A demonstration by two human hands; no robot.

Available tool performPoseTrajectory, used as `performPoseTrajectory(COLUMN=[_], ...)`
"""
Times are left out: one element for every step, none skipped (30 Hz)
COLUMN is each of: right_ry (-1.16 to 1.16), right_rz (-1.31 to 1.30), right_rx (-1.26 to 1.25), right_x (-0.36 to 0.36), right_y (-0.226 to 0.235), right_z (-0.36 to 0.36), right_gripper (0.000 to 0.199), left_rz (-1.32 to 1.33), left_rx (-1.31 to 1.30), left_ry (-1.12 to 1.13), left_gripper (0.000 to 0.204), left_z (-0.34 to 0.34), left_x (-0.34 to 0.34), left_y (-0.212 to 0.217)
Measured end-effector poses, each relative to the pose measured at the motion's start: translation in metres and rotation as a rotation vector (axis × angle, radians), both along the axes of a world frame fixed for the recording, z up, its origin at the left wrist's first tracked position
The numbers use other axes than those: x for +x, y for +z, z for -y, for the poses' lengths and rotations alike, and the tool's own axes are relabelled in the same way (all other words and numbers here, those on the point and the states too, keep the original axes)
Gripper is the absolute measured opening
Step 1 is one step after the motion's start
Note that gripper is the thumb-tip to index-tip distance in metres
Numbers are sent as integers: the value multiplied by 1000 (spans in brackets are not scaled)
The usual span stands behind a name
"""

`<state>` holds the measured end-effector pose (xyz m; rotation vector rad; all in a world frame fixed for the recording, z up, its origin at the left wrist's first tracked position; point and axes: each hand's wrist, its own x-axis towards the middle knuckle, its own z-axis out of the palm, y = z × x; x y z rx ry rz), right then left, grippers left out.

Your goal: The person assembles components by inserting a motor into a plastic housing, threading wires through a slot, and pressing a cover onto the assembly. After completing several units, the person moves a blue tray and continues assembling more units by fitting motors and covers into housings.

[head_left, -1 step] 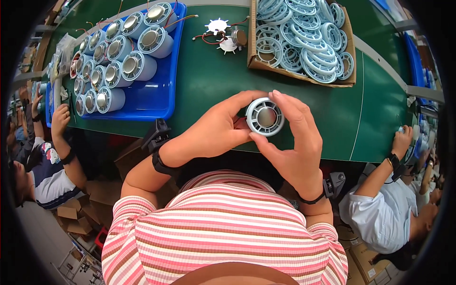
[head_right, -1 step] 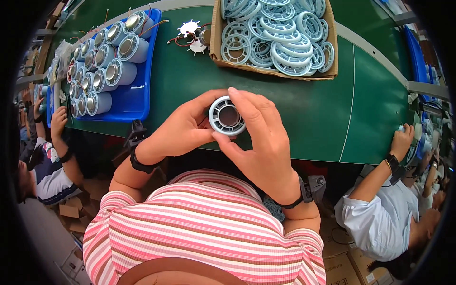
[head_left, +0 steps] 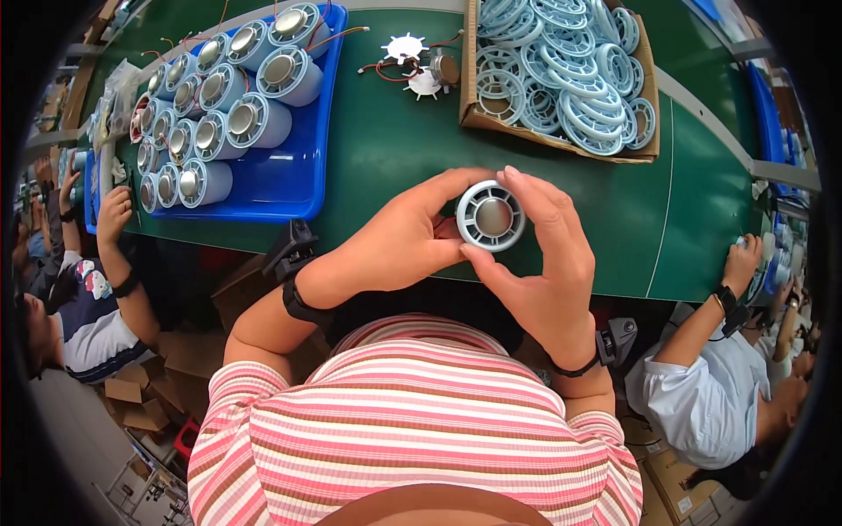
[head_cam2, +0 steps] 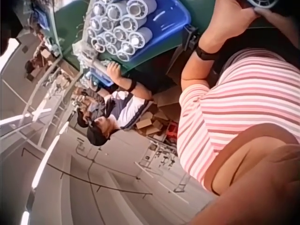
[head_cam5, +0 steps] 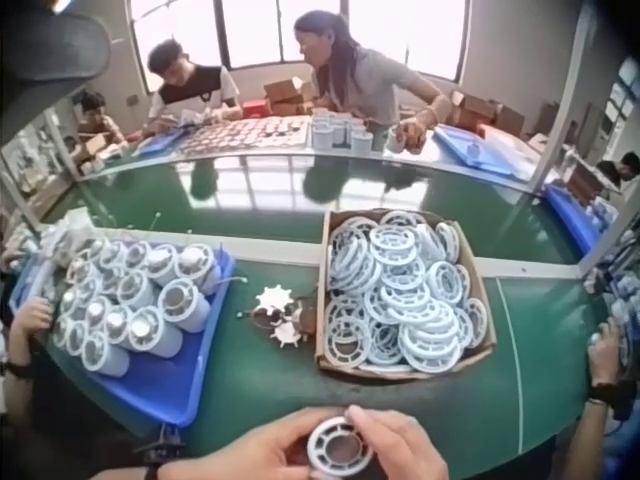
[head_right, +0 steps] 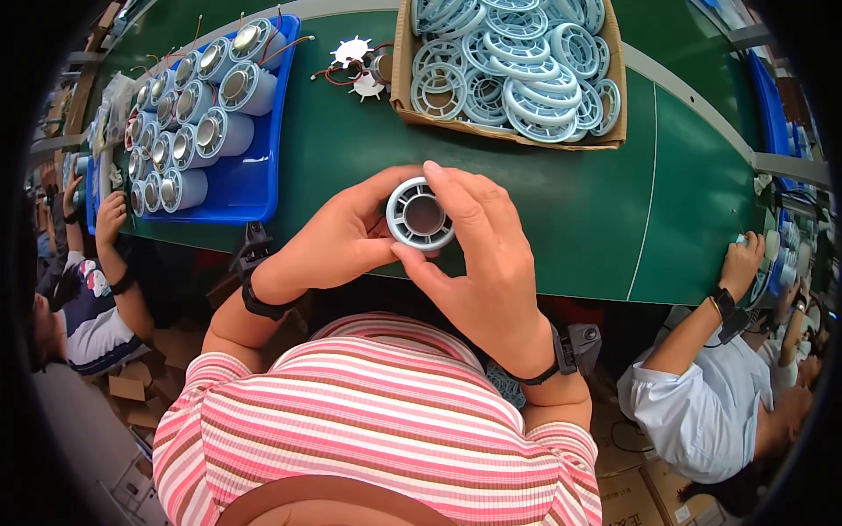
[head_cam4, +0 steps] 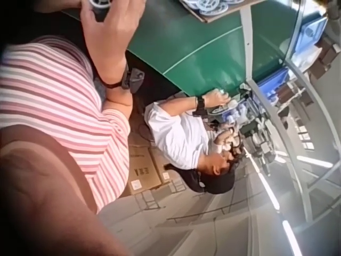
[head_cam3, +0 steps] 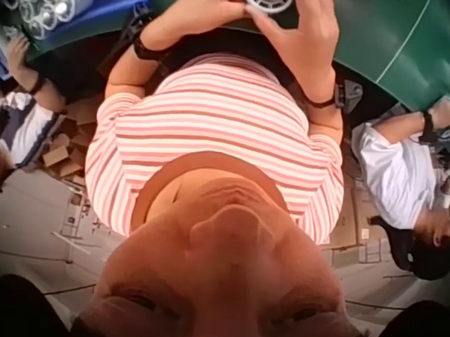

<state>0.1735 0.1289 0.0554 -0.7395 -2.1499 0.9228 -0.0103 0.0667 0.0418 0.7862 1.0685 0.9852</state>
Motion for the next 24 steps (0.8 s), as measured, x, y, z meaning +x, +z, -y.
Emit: performPoseTrajectory(right_ry=[-17, -35, -53, -49, -47, -45, -43, -40, -31, -23, -15, -12, -13, -14, -16, -15, -11, -8, -6, -10, -5, -1, 3, -3], right_rz=[13, 25, 38, 40, 76, 112, 147, 148, 147, 146, 144, 143, 152, 160, 169, 167, 157, 146, 135, 133, 113, 92, 70, 64], right_rx=[5, 10, 14, 13, 47, 80, 114, 112, 106, 101, 95, 93, 97, 100, 103, 99, 79, 59, 41, 40, 24, 11, 1, 8], right_x=[-1, -1, -2, -2, -1, 0, 1, 1, 2, 2, 2, 1, 0, 0, 0, -1, -1, -2, -2, -2, -3, -3, -3, -3], right_y=[0, -1, -1, -1, 0, 2, 3, 3, 4, 4, 5, 5, 5, 5, 5, 5, 4, 3, 2, 1, -1, -3, -4, -5], right_z=[1, 1, 2, 2, 2, 1, 1, -1, -2, -4, -6, -7, -7, -7, -7, -8, -9, -10, -10, -11, -12, -12, -12, -11], right_gripper=[72, 74, 75, 75, 74, 72, 71, 71, 68, 66, 63, 63, 62, 60, 59, 59, 59, 60, 61, 61, 61, 62, 63, 63], left_rz=[1, 0, -1, -1, 0, 20, 40, 60, 61, 112, 162, 213, 211, 273, 335, 397, 395, 376, 356, 337, 334, 318, 301, 284], left_rx=[-1, 18, 36, 54, 53, 43, 33, 23, 20, 20, 20, 19, 15, -75, -166, -257, -262, -240, -218, -193, -193, -195, -194, -190], left_ry=[5, 9, 14, 18, 20, 17, 14, 12, 14, 22, 31, 40, 43, 56, 68, 80, 82, 80, 78, 72, 68, 62, 54, 46], left_gripper=[69, 67, 65, 63, 63, 62, 62, 62, 62, 62, 62, 62, 62, 62, 62, 62, 62, 62, 62, 62, 62, 61, 59, 58], left_z=[0, 1, 1, 2, 2, 3, 4, 5, 5, 5, 5, 5, 5, 4, 2, 1, 1, 0, 0, -1, -2, -2, -2, -3], left_x=[0, 1, 1, 0, 0, -2, -3, -4, -5, -6, -7, -8, -10, -12, -14, -15, -15, -14, -14, -13, -13, -14, -15, -15], left_y=[-2, -3, -5, -6, -6, -6, -6, -6, -6, -7, -7, -8, -6, -1, 4, 6, 6, 5, 5, 5, 5, 5, 6, 7])
